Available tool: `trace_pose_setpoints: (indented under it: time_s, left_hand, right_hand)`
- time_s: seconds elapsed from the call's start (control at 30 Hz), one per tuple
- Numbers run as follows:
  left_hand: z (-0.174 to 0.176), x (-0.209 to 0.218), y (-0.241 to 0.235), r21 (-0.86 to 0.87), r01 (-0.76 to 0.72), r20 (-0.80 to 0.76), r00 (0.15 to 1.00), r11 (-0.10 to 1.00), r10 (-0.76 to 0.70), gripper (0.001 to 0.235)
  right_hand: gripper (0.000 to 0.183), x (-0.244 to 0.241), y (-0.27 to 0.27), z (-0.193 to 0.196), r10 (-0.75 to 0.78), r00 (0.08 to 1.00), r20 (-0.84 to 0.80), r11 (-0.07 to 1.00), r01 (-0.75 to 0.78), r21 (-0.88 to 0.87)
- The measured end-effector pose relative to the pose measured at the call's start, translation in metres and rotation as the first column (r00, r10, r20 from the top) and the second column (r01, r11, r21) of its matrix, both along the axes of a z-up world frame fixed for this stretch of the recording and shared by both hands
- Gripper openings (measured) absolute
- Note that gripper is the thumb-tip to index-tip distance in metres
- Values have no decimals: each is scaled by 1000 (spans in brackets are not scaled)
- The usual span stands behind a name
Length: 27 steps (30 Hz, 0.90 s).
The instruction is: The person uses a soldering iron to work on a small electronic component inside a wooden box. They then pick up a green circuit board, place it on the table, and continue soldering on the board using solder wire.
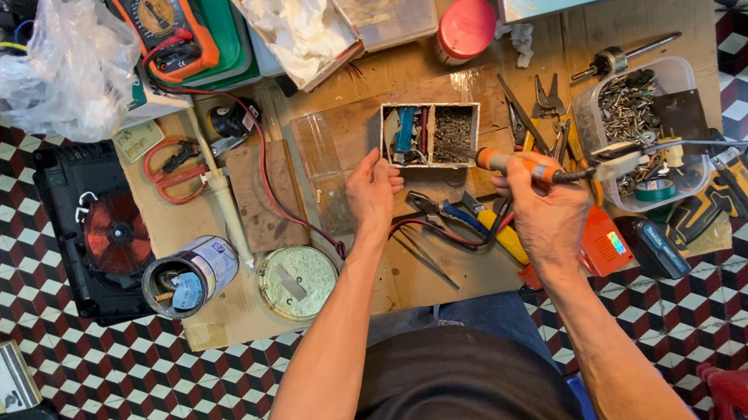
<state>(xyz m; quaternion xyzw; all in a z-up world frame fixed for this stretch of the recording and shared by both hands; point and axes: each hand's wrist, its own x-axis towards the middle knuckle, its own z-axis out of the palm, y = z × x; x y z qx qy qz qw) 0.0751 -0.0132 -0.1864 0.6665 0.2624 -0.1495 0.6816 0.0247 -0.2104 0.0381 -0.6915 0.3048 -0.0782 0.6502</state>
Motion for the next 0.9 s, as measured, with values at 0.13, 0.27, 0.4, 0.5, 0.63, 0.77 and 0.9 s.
trace_pose_setpoints:
  time_s: [0.13, 0.27, 0.4, 0.5, 0.63, 0.77, 0.9]
  left_hand:
    - [-4, 4, 6, -35, 31, -19, 999, 999, -32, 46]
    - [-4, 4, 9, -22, 49, -14, 999, 999, -49, 47]
    - [3, 4, 10, 7, 68, -48, 997, 998, -67, 49]
    - [5, 5, 12, -25, 69, -48, 996, 997, -70, 51]
    - [4, 5, 13, -26, 67, -50, 996, 997, -68, 51]
    - [0, 5, 14, -27, 70, -52, 996, 997, -71, 51]
    - [-2, 5, 16, -35, 79, -45, 996, 996, -81, 53]
  right_hand:
    - [28, 6, 2, -1, 8, 999, -44, 999, -10, -43]
    - [28, 8, 0, 1, 6, 998, -68, 999, -9, -38]
    - [29, 8, -2, 4, 20, 996, -92, 998, -25, -56]
    - [30, 8, -3, 3, 14, 996, -89, 999, -18, -46]
    - [30, 8, -4, 1, -11, 996, -83, 1000, 12, 6]
    - [29, 5, -5, 2, -32, 998, -62, 999, 34, 38]
    - [27, 1, -9, 2, -39, 998, -42, 999, 40, 16]
